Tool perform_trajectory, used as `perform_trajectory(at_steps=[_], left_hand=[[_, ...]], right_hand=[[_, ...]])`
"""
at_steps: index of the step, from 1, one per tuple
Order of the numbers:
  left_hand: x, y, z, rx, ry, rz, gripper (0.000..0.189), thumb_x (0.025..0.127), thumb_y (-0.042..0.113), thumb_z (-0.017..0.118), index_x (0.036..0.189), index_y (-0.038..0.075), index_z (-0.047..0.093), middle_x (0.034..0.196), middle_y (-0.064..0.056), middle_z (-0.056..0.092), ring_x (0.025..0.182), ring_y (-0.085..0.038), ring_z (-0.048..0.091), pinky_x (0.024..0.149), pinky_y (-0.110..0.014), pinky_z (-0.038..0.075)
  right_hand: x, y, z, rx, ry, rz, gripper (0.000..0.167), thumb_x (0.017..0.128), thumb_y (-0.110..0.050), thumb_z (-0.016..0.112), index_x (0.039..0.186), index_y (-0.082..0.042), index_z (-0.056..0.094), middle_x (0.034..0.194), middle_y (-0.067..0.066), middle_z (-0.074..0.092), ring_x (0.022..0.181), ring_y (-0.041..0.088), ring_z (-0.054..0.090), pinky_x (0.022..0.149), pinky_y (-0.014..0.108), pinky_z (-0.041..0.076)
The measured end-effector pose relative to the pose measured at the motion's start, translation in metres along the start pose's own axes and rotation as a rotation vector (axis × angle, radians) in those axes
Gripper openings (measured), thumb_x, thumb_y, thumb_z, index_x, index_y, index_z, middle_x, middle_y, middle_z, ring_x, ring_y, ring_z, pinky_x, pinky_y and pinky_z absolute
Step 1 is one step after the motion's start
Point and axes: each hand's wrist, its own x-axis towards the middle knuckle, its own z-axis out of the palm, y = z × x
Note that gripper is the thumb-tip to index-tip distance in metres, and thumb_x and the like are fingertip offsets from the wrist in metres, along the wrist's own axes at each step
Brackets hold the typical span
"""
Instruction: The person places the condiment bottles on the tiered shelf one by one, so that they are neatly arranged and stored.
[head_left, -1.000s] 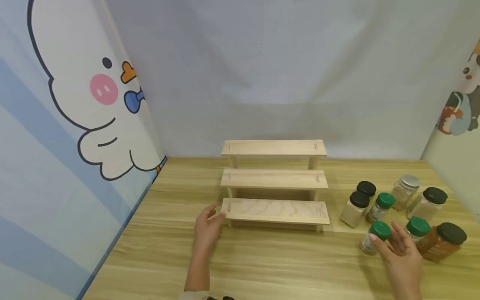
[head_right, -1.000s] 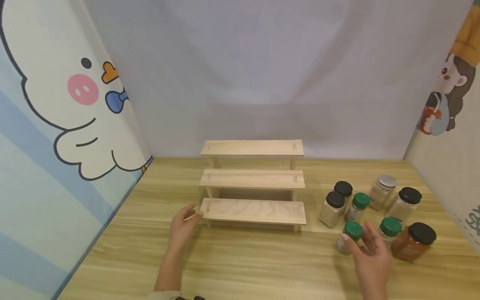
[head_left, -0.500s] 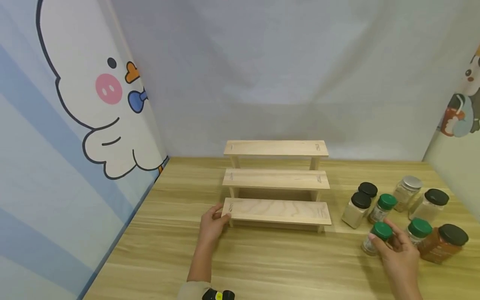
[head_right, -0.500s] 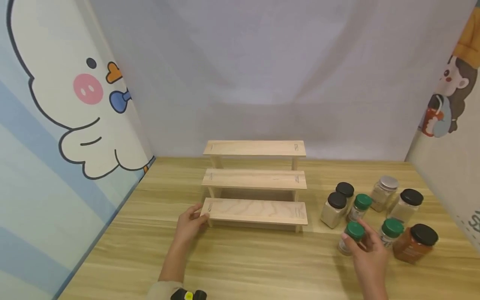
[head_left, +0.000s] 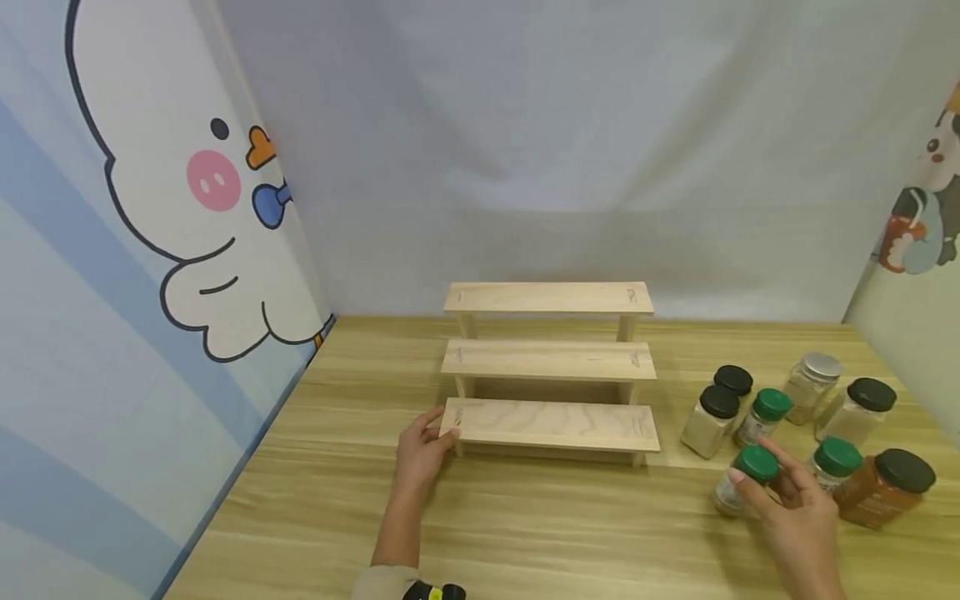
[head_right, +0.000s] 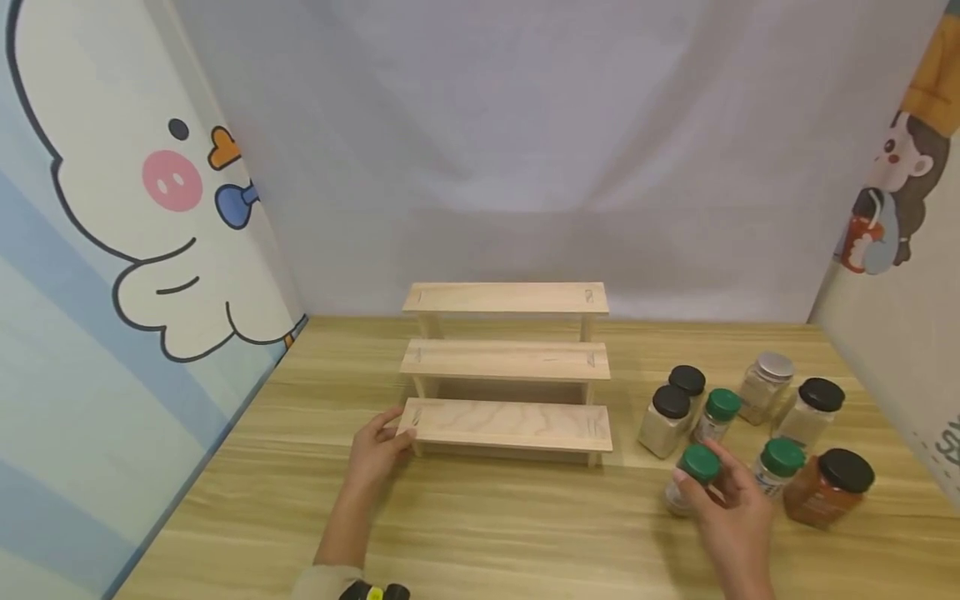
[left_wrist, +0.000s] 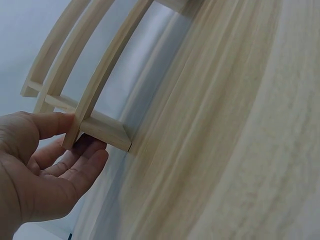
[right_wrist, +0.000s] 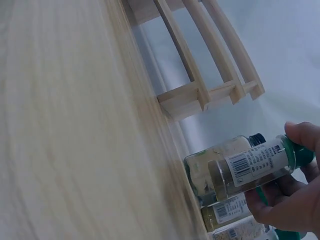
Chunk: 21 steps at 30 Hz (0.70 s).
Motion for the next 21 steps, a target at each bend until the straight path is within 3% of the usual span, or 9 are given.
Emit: perform_trajectory(at_steps=[4, 9, 15, 21], left_hand=[[-0.001, 0.000, -0.001, 0.023, -0.023, 0.004, 0.049, 0.086, 0.005, 0.065, 0.131, -0.001, 0.049, 0.093, -0.015, 0.064, 0.079, -0.027, 0.061, 0.071, -0.038, 0.048], [0.000, 0.002, -0.006, 0.047, -0.045, -0.004, 0.048, 0.086, 0.005, 0.065, 0.130, -0.001, 0.049, 0.090, -0.015, 0.064, 0.077, -0.028, 0.062, 0.072, -0.040, 0.048], [0.000, 0.005, -0.009, 0.065, -0.075, -0.009, 0.048, 0.086, 0.005, 0.065, 0.131, -0.002, 0.048, 0.089, -0.014, 0.064, 0.076, -0.028, 0.061, 0.071, -0.041, 0.049], [0.001, 0.007, -0.009, 0.064, -0.089, 0.007, 0.050, 0.085, 0.004, 0.064, 0.132, -0.001, 0.047, 0.084, -0.013, 0.063, 0.074, -0.028, 0.060, 0.068, -0.039, 0.048]], right_hand=[[0.006, 0.004, -0.001, -0.159, -0.072, -0.132, 0.061, 0.084, -0.019, 0.071, 0.139, -0.012, 0.044, 0.117, -0.010, 0.053, 0.098, -0.005, 0.053, 0.073, 0.011, 0.044], [0.005, -0.005, 0.007, -0.179, -0.140, -0.261, 0.057, 0.085, -0.014, 0.069, 0.137, -0.008, 0.045, 0.113, -0.012, 0.056, 0.097, -0.002, 0.056, 0.074, 0.014, 0.046], [-0.006, -0.033, 0.022, -0.179, -0.188, -0.333, 0.054, 0.085, -0.008, 0.068, 0.134, -0.001, 0.046, 0.107, -0.016, 0.055, 0.094, -0.004, 0.056, 0.070, 0.016, 0.048], [-0.002, -0.042, 0.035, -0.141, -0.243, -0.364, 0.052, 0.085, -0.005, 0.068, 0.132, -0.002, 0.047, 0.112, -0.014, 0.054, 0.096, -0.002, 0.056, 0.071, 0.018, 0.048]])
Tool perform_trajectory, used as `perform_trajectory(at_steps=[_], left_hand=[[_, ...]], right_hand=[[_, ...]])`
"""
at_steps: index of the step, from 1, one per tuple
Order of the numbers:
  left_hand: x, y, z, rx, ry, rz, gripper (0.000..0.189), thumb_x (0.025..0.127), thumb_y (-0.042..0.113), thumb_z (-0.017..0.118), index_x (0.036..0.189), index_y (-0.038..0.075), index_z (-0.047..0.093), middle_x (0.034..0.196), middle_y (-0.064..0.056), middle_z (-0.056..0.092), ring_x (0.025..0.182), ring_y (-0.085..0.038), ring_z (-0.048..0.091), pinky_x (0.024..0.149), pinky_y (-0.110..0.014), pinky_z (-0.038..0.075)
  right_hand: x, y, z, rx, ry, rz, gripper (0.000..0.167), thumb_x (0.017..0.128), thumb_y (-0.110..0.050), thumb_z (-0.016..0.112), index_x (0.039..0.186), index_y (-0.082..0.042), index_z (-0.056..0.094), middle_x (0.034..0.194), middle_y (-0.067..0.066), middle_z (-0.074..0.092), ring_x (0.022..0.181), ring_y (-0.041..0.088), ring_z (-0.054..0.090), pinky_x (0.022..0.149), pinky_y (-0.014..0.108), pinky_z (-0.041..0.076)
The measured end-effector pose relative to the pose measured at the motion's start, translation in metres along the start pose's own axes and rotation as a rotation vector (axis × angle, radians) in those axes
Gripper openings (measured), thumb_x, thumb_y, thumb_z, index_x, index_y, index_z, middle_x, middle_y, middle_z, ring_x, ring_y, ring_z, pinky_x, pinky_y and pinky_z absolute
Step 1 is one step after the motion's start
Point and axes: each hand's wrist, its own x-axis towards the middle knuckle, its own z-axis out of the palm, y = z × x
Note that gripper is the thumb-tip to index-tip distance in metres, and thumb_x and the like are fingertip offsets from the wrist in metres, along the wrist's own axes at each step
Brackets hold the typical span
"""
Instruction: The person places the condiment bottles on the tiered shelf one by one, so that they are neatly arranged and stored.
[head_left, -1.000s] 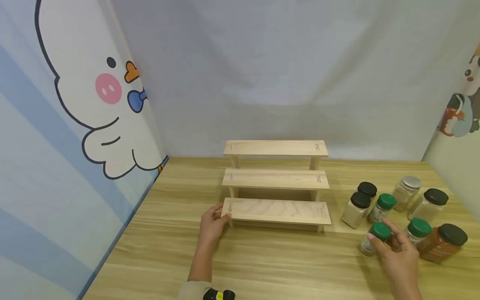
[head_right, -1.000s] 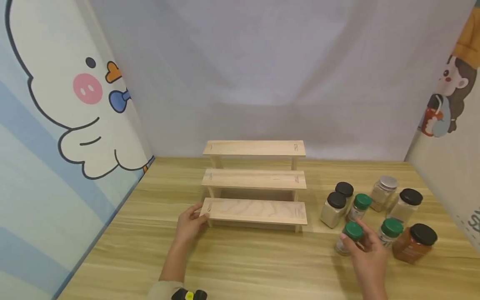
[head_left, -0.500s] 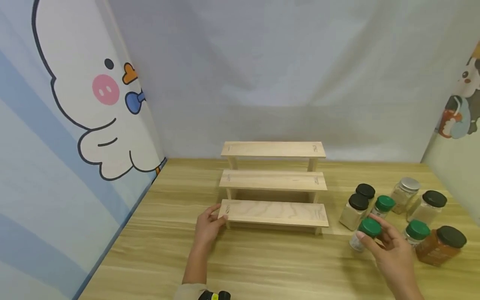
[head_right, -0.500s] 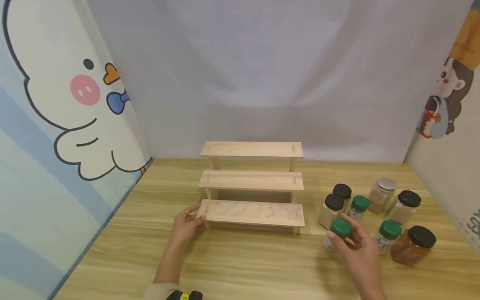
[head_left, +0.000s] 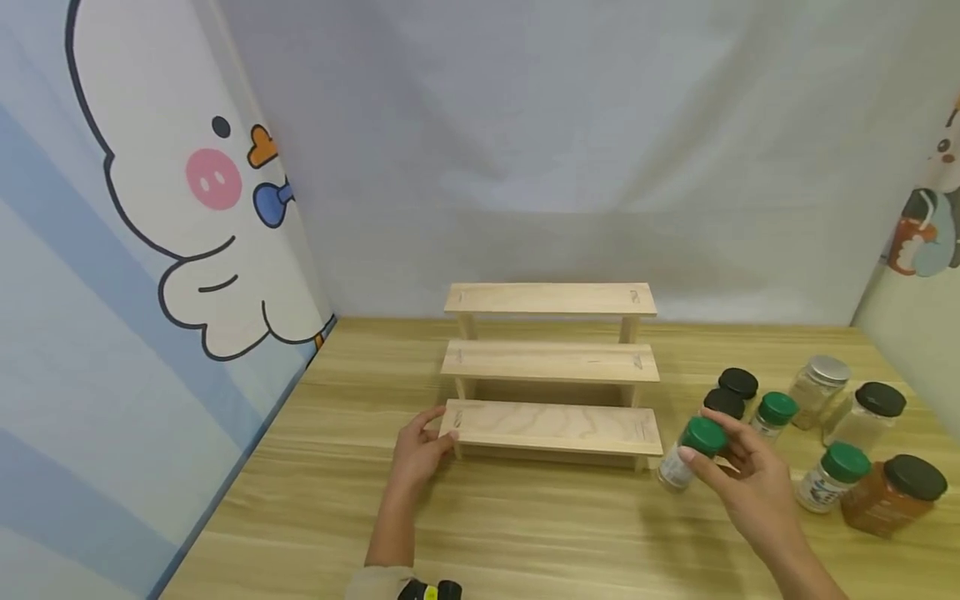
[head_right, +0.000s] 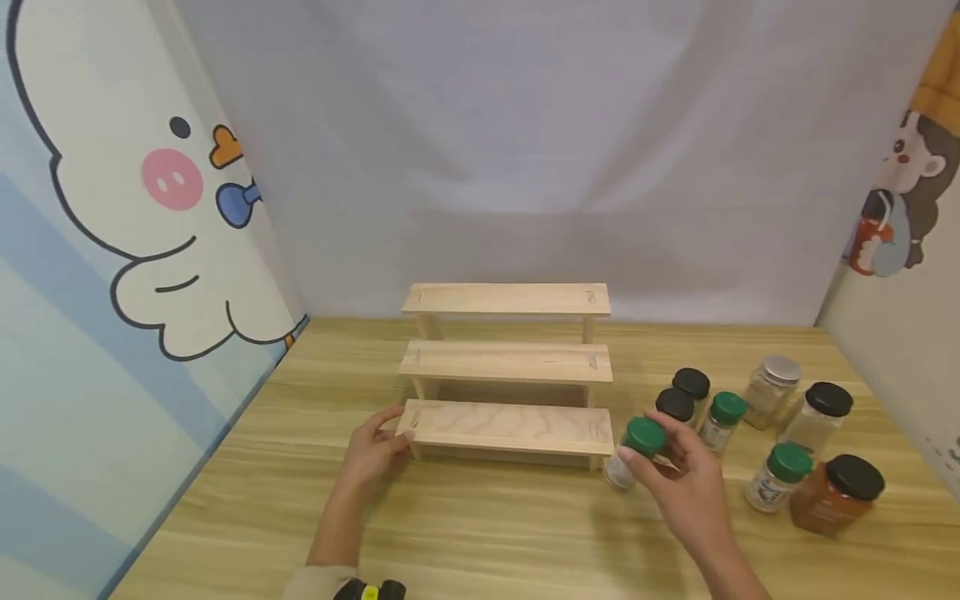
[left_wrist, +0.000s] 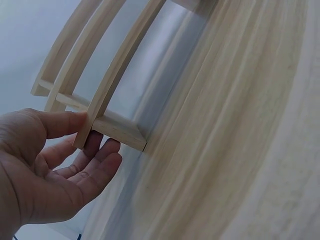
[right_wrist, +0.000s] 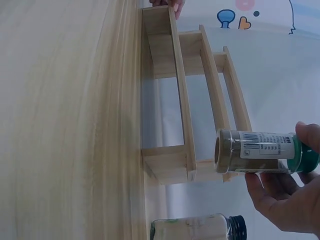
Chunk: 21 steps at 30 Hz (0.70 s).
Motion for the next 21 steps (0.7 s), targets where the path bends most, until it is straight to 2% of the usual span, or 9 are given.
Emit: perform_trajectory(at_steps=[7, 12, 15, 21], left_hand=[[0.003, -0.004, 0.001, -0.056, 0.005, -0.009, 0.049, 0.083, -0.001, 0.064, 0.130, -0.002, 0.049, 0.084, -0.014, 0.064, 0.073, -0.024, 0.060, 0.070, -0.039, 0.050], [0.004, -0.003, 0.000, -0.042, -0.010, -0.004, 0.049, 0.083, -0.001, 0.065, 0.130, -0.004, 0.049, 0.082, -0.013, 0.063, 0.073, -0.024, 0.059, 0.071, -0.039, 0.050], [0.002, 0.002, 0.000, -0.048, -0.025, -0.008, 0.050, 0.084, -0.001, 0.064, 0.131, -0.005, 0.047, 0.082, -0.015, 0.062, 0.074, -0.026, 0.058, 0.071, -0.040, 0.049], [0.006, 0.000, 0.002, -0.037, 0.001, -0.025, 0.050, 0.083, -0.002, 0.065, 0.130, -0.003, 0.049, 0.081, -0.013, 0.062, 0.072, -0.024, 0.058, 0.068, -0.036, 0.049]], right_hand=[[0.013, -0.004, 0.015, 0.080, -0.015, -0.059, 0.049, 0.083, 0.001, 0.068, 0.128, 0.001, 0.048, 0.108, -0.014, 0.058, 0.095, 0.003, 0.058, 0.071, 0.019, 0.049], [0.026, -0.009, 0.026, 0.111, -0.013, -0.073, 0.049, 0.084, -0.001, 0.068, 0.128, 0.003, 0.048, 0.106, -0.012, 0.060, 0.095, 0.004, 0.058, 0.071, 0.019, 0.049], [0.036, -0.012, 0.031, 0.133, -0.019, -0.084, 0.049, 0.084, -0.002, 0.068, 0.129, 0.001, 0.049, 0.106, -0.009, 0.060, 0.096, 0.005, 0.058, 0.072, 0.019, 0.049], [0.051, -0.022, 0.043, 0.176, -0.052, -0.104, 0.050, 0.085, -0.004, 0.067, 0.131, 0.001, 0.047, 0.109, -0.007, 0.059, 0.099, 0.006, 0.056, 0.075, 0.019, 0.048]])
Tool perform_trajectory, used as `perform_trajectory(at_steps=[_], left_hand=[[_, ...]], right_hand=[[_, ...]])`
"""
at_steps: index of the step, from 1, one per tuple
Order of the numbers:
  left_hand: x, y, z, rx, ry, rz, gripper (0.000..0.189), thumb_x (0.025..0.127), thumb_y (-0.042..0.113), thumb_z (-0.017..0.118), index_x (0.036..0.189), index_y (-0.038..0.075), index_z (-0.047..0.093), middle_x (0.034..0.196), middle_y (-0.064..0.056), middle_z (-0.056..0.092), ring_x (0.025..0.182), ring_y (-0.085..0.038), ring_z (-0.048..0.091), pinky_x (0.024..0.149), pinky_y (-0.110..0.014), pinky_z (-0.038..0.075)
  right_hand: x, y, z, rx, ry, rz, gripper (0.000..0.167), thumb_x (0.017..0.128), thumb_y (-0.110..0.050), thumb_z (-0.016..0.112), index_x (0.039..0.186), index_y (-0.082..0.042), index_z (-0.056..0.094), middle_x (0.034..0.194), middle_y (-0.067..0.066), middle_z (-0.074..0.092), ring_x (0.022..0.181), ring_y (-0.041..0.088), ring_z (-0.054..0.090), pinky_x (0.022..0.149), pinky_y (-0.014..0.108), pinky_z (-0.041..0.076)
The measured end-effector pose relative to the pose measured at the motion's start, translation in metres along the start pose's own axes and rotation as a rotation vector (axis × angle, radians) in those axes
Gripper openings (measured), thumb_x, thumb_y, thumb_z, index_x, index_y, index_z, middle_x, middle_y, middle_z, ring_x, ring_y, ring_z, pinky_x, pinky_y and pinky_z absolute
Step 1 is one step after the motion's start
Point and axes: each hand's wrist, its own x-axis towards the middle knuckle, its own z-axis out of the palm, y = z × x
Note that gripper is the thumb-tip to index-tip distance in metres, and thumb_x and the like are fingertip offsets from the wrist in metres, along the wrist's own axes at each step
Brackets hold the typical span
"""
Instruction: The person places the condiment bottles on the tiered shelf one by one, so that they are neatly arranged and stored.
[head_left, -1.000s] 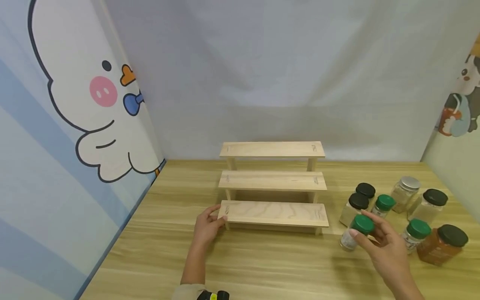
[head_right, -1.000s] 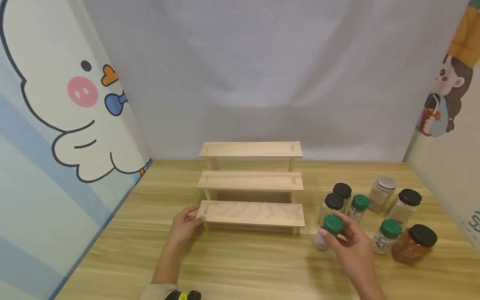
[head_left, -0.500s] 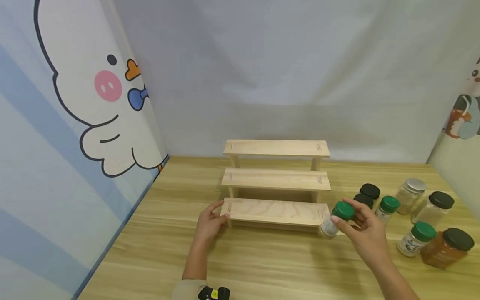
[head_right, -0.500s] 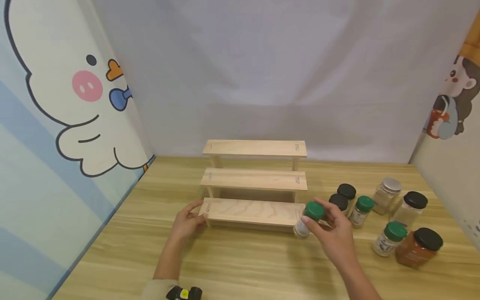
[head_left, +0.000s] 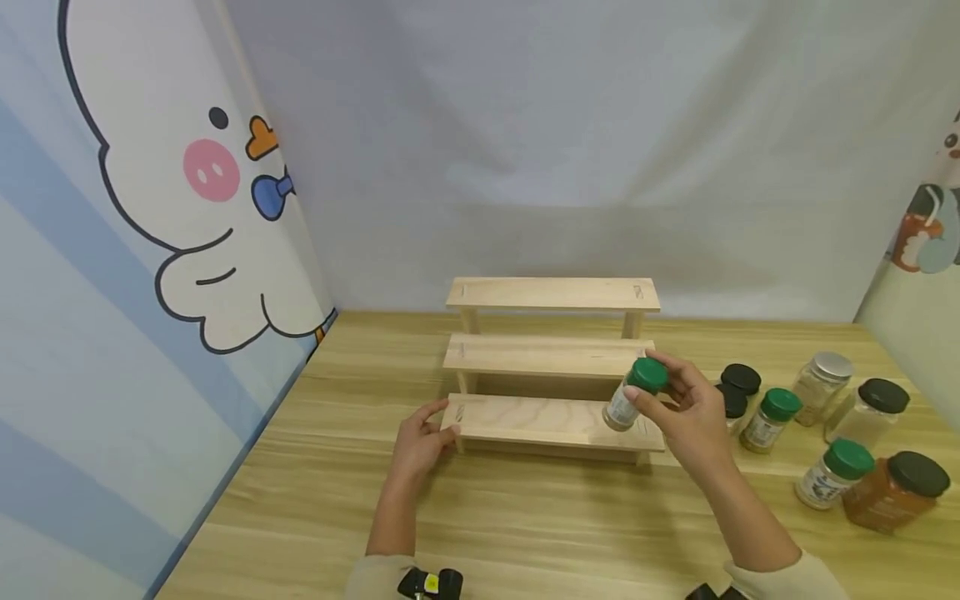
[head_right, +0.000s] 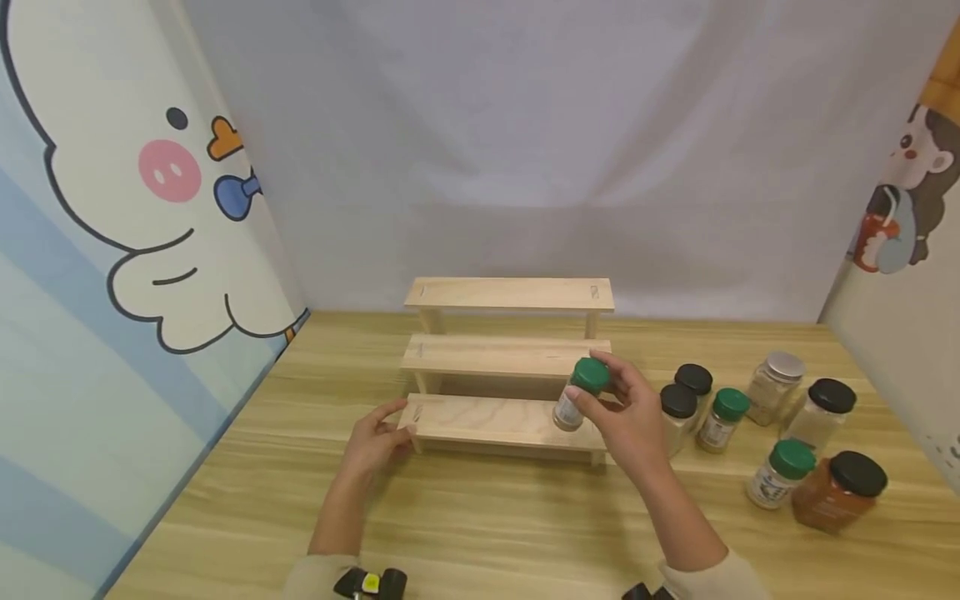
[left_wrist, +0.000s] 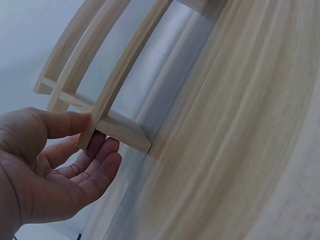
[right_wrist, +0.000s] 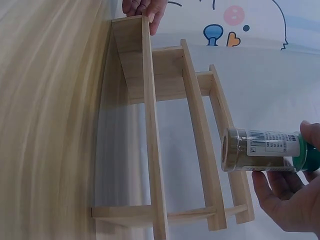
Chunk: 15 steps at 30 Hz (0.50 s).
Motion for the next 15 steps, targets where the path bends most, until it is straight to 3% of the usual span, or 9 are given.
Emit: perform_trajectory(at_steps=[15], left_hand=[[-0.001, 0.000, 0.003, -0.003, 0.029, 0.008, 0.048, 0.083, -0.003, 0.064, 0.129, -0.004, 0.050, 0.079, -0.012, 0.063, 0.070, -0.022, 0.058, 0.065, -0.035, 0.049]], right_hand=[[0.042, 0.000, 0.023, 0.090, 0.007, -0.052, 0.046, 0.085, -0.007, 0.068, 0.127, 0.001, 0.050, 0.107, 0.001, 0.062, 0.096, 0.014, 0.057, 0.074, 0.021, 0.048]])
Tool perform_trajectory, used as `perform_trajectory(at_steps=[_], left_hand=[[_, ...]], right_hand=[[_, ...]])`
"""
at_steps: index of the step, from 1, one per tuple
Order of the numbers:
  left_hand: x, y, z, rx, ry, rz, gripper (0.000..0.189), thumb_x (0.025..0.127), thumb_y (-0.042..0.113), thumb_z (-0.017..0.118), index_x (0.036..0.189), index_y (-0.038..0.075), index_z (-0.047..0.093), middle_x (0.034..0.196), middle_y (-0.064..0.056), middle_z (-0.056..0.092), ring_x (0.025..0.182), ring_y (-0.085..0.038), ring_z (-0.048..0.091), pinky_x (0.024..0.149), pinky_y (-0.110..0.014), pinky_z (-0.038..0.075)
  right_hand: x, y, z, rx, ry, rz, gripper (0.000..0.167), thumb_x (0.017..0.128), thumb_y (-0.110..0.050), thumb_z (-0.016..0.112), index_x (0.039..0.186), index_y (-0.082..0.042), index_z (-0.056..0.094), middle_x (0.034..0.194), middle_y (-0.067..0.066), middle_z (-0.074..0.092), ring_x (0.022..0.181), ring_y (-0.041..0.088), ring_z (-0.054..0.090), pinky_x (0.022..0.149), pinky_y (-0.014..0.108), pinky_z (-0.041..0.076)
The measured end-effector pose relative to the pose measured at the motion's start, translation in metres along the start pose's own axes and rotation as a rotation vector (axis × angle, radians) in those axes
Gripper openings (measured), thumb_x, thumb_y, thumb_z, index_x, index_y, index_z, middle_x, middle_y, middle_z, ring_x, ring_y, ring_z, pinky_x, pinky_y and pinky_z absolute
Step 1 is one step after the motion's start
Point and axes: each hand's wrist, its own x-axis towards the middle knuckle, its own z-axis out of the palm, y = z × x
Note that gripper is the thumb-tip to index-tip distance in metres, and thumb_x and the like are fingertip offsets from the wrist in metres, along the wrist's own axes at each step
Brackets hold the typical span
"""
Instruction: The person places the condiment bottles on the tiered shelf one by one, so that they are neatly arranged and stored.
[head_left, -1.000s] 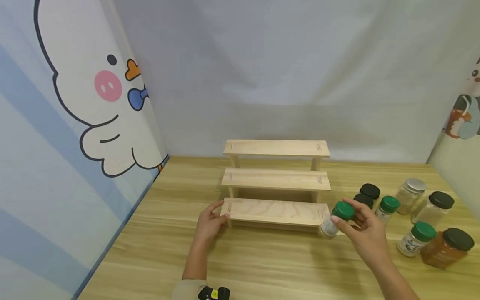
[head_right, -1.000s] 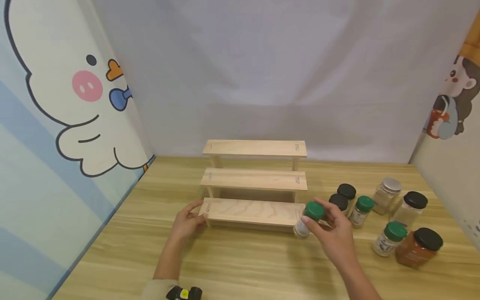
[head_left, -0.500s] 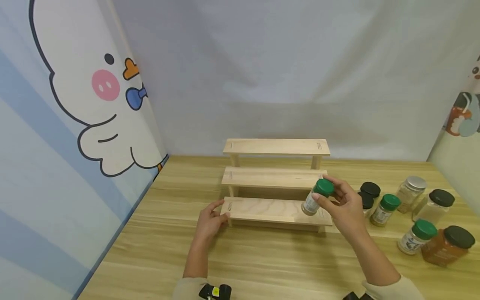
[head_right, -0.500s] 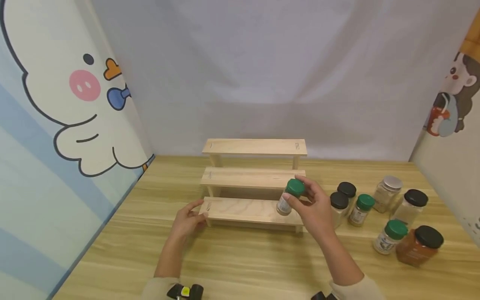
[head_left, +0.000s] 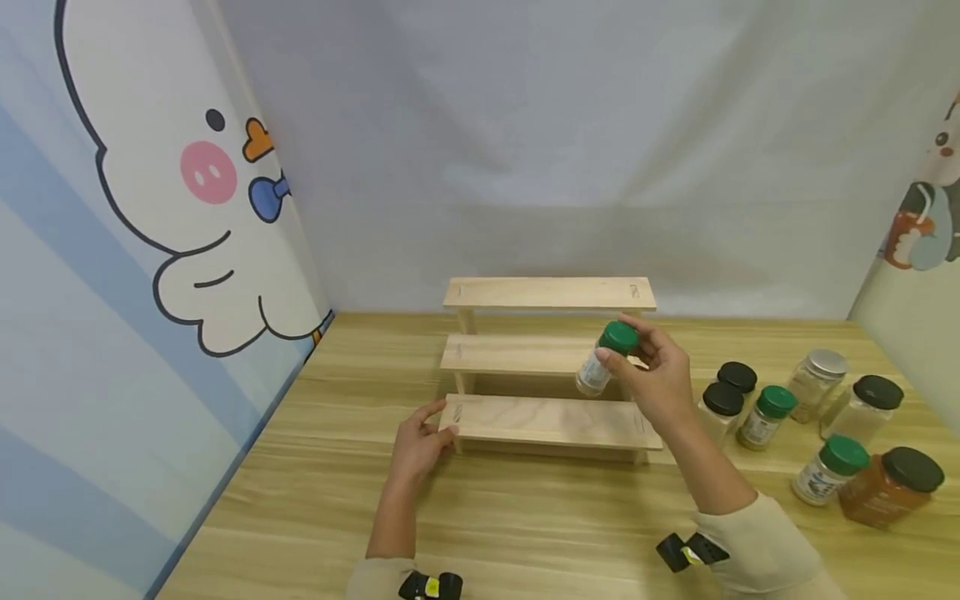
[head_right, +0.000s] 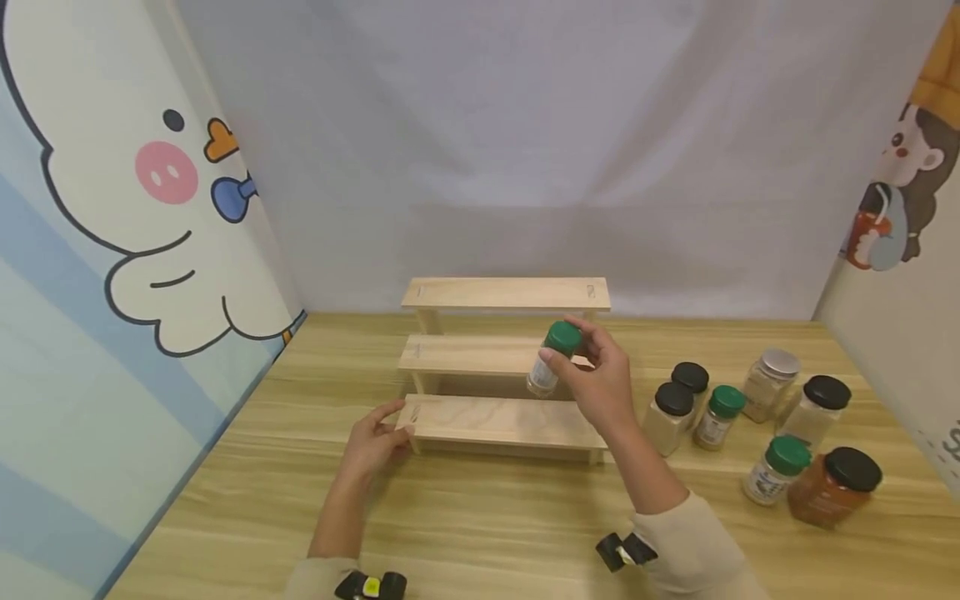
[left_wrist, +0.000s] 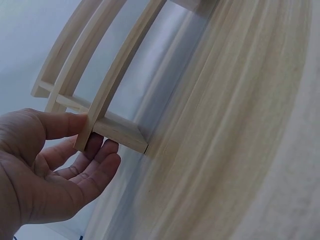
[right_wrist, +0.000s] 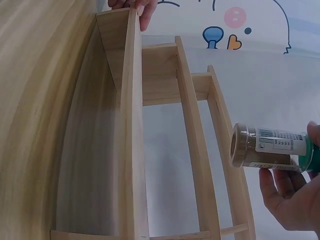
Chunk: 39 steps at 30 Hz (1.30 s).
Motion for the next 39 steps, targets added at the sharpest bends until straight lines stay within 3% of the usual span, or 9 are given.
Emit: perform_trajectory(at_steps=[7, 16, 23, 29, 39], left_hand=[[0.000, 0.000, 0.000, 0.002, -0.003, -0.001, 0.049, 0.083, -0.003, 0.064, 0.130, -0.004, 0.050, 0.079, -0.012, 0.063, 0.069, -0.022, 0.058, 0.065, -0.035, 0.048], [0.002, 0.002, 0.000, 0.009, 0.005, 0.023, 0.049, 0.081, -0.004, 0.065, 0.128, -0.005, 0.051, 0.073, -0.010, 0.063, 0.064, -0.020, 0.056, 0.060, -0.032, 0.046], [0.002, -0.001, 0.000, 0.003, -0.006, 0.024, 0.048, 0.082, -0.003, 0.065, 0.128, -0.004, 0.051, 0.073, -0.009, 0.061, 0.065, -0.020, 0.057, 0.063, -0.034, 0.047], [0.001, -0.001, 0.000, -0.009, -0.008, 0.014, 0.049, 0.083, -0.001, 0.065, 0.130, -0.003, 0.050, 0.077, -0.010, 0.061, 0.069, -0.022, 0.058, 0.065, -0.035, 0.048], [0.000, -0.001, 0.000, 0.002, -0.017, -0.002, 0.050, 0.084, 0.001, 0.065, 0.131, -0.002, 0.049, 0.082, -0.011, 0.061, 0.070, -0.022, 0.058, 0.068, -0.038, 0.049]], right_hand=[[0.023, -0.004, 0.008, 0.050, 0.034, -0.024, 0.047, 0.084, -0.003, 0.068, 0.126, 0.006, 0.049, 0.102, -0.004, 0.062, 0.092, 0.013, 0.057, 0.072, 0.019, 0.047], [0.052, -0.004, 0.021, 0.085, 0.063, -0.062, 0.044, 0.084, -0.001, 0.067, 0.124, 0.006, 0.050, 0.100, 0.002, 0.061, 0.087, 0.013, 0.057, 0.074, 0.021, 0.047], [0.068, -0.001, 0.033, 0.105, 0.055, -0.034, 0.045, 0.085, -0.004, 0.068, 0.125, 0.004, 0.050, 0.099, 0.003, 0.060, 0.087, 0.015, 0.056, 0.076, 0.023, 0.047], [0.079, -0.002, 0.050, 0.095, 0.053, -0.010, 0.048, 0.085, -0.012, 0.070, 0.126, 0.001, 0.050, 0.103, 0.012, 0.061, 0.089, 0.017, 0.056, 0.075, 0.023, 0.048], [0.095, -0.009, 0.076, 0.061, 0.011, -0.081, 0.051, 0.084, -0.011, 0.070, 0.125, 0.004, 0.043, 0.105, 0.019, 0.061, 0.094, 0.025, 0.056, 0.083, 0.037, 0.045]])
